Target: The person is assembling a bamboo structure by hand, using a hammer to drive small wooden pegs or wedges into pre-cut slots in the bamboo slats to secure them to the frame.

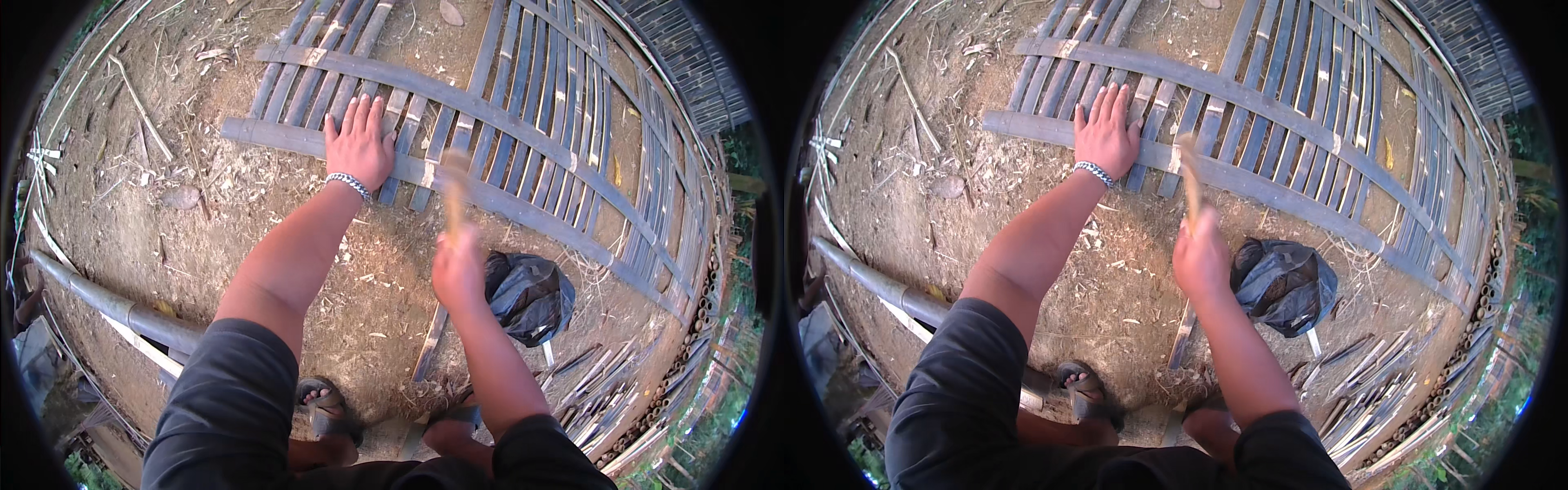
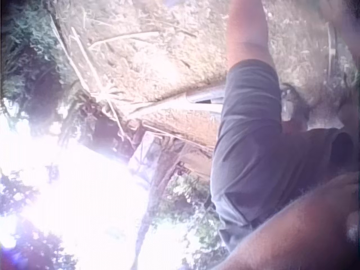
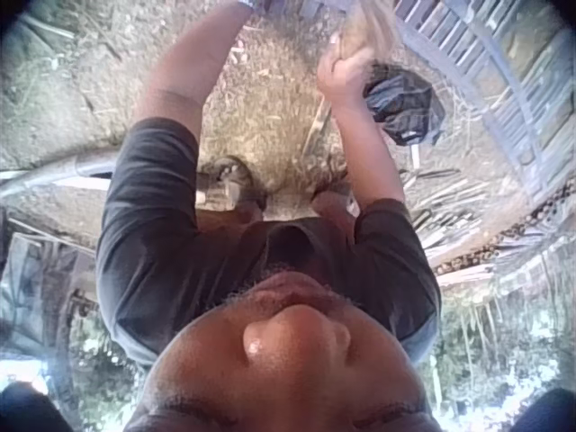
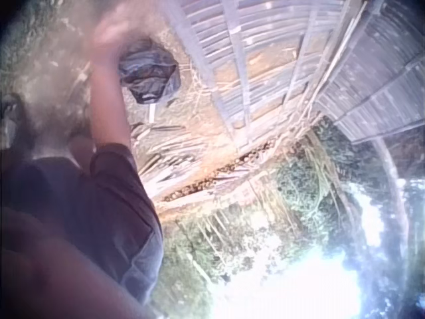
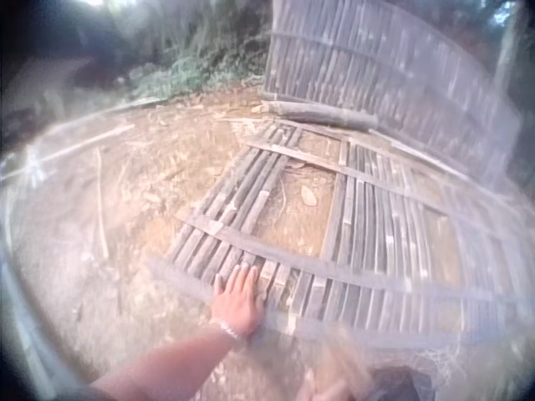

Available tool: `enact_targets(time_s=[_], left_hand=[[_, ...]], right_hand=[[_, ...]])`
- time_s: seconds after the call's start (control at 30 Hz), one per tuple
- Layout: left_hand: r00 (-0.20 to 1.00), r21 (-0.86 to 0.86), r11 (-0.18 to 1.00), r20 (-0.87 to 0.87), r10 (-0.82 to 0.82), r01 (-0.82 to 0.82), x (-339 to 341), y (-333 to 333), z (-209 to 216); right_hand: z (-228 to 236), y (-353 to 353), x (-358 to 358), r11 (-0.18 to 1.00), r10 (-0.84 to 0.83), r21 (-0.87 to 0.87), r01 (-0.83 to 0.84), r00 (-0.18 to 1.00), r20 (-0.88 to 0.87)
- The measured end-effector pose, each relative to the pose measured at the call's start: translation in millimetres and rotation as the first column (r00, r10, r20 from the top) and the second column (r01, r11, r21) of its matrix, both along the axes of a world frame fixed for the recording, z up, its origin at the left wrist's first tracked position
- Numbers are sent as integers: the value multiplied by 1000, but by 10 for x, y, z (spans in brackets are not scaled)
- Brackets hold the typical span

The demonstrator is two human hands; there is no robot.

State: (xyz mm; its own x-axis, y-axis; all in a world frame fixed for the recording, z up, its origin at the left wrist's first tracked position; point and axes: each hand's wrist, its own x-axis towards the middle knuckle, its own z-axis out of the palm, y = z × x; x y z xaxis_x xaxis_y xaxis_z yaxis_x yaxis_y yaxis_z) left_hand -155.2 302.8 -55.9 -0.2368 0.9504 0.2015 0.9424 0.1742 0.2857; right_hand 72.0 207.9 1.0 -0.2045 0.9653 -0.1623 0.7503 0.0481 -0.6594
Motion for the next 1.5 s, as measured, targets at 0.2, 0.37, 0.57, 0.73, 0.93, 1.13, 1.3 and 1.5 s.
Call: enact_targets(time_s=[0.2,0.37,0.57,0.73,0.93,1.13,1.3,1.5], left_hand=[[1000,-10,1000,-10,9,-9,-59,-65,-14],[1000,-12,1000,5,-1,1,2,-51,-4],[1000,-5,1000,3,-1,1,-34,-22,54],[1000,26,1000,15,15,-15,-39,37,4],[999,-8,1000,36,8,-7,1,-35,14],[1000,-55,998,-5,26,-27,-69,-100,-35],[1000,-47,999,21,20,-19,-68,50,-32],[909,85,959,350,226,-271,426,-423,38]], right_hand=[[489,-132,-128,975,-60,203,89,987,-147],[209,-17,28,998,57,-45,-50,982,178],[197,-135,-44,919,-74,337,204,930,-359],[114,88,17,978,161,-177,-114,947,277],[54,-37,2,989,-51,-133,63,994,95],[392,-122,-129,986,-149,52,156,980,-130],[44,263,241,933,77,-359,-16,985,157],[1290,521,1085,815,-443,-560,151,785,-434]])
